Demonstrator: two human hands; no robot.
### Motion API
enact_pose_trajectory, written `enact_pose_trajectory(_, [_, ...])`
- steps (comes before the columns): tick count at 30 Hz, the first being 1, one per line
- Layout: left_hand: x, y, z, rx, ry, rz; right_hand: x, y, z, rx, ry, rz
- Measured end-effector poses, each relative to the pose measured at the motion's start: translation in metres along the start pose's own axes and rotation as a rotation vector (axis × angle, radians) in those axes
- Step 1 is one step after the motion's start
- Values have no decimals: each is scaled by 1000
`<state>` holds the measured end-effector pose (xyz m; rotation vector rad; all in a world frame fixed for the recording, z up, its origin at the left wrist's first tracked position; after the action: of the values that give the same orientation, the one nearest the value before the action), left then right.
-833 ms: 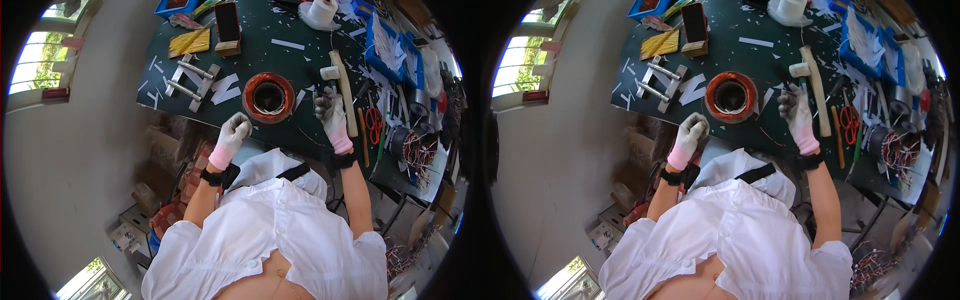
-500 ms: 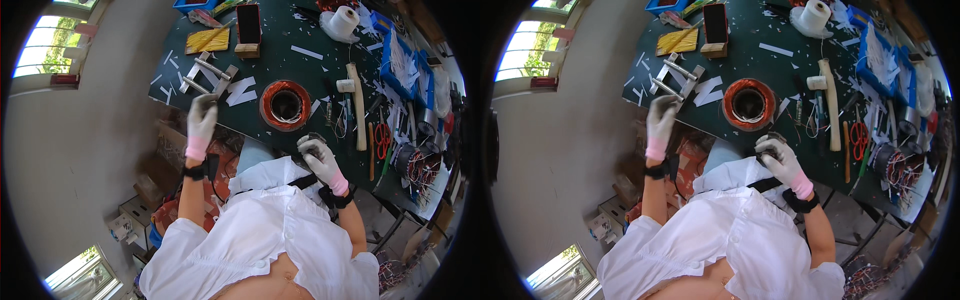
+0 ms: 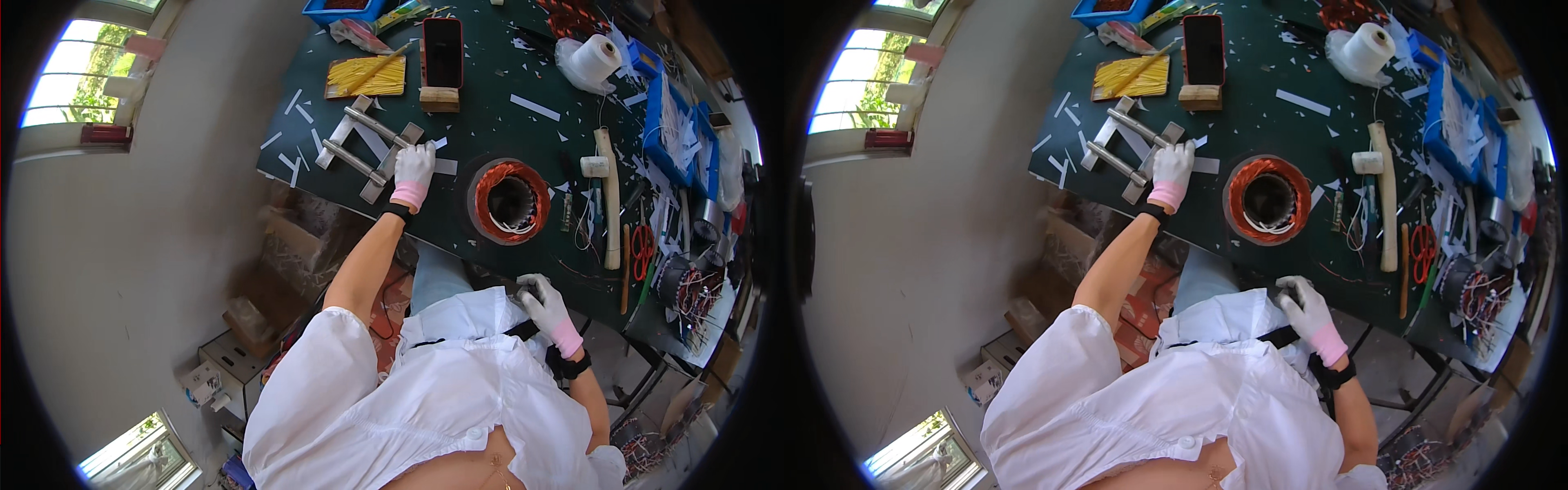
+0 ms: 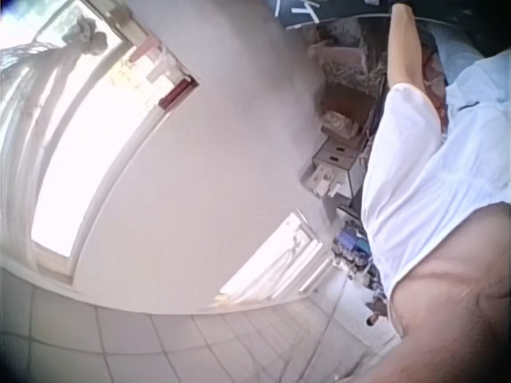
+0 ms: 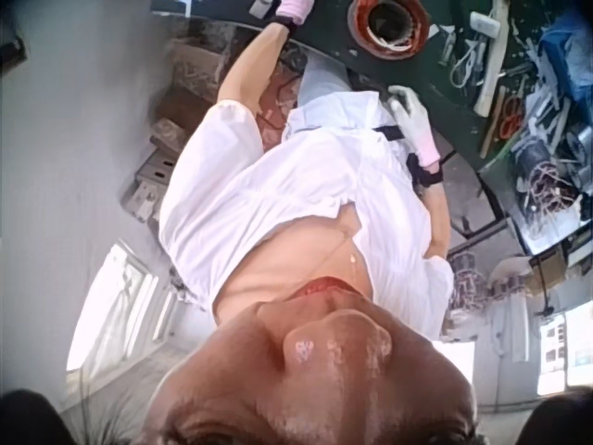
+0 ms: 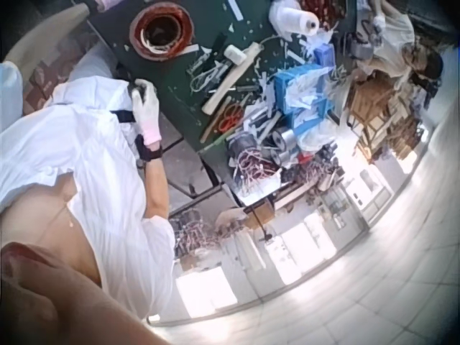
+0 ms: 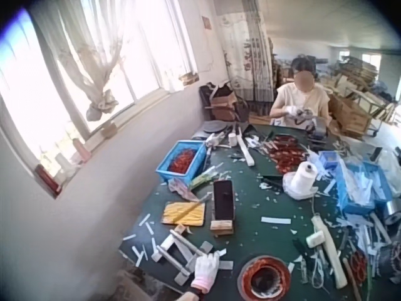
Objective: Assembling an electrical motor stator by inserting insulation and copper coils, and using a mallet to secure components.
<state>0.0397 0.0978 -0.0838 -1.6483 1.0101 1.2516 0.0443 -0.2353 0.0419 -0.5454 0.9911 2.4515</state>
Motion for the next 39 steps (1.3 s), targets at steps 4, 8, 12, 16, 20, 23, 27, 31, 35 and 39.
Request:
enact_pose_trajectory(4, [-13, -2, 8, -308, 332, 9, -11, -7, 41, -162, -52, 86])
enact_pose_trajectory(8, [-20, 32, 33, -775, 1466, -229, -39, -32, 99, -182, -273, -33])
enact_pose_trajectory(12, [-48, 45, 38, -846, 1698, -272, -54, -90, 135, -414, -145, -328])
enact_pose_trajectory(16, [-60, 47, 80, -983, 1750, -336, -5, -166, 147, -514, 415, -289])
enact_pose_trajectory(20, [-38, 41, 116, -1063, 1756, -238, 78, -197, 141, -148, 993, 19])
enact_pose_trajectory(23, [-29, 31, 128, -1089, 1727, -170, 110, -230, 101, -208, 1309, -389])
enact_pose_trajectory(27, [-19, 22, 136, -1099, 1730, -95, 109, -241, 109, -112, 1145, -237])
enact_pose_trajectory(31, [-14, 12, 134, -1000, 1662, -24, 108, -247, 103, -46, 1090, -289])
enact_pose_trajectory(35, [-12, 8, 140, -1076, 1569, -80, 108, -257, 108, 84, 1031, -59])
enact_pose_trajectory(39, [-26, 11, 130, -949, 1555, -231, 103, -249, 106, 131, 1118, 90])
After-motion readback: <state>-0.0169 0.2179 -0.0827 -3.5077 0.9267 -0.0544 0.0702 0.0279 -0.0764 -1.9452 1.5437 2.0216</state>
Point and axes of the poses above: each hand's wrist, its own y-axis away from the middle knuckle, its own x-axis out of the palm, z = x × y, the point moved 4 cm from there along -y, towards the middle knuckle, and after that the axes turned 15 degrees about y, right-handed, at the moved point
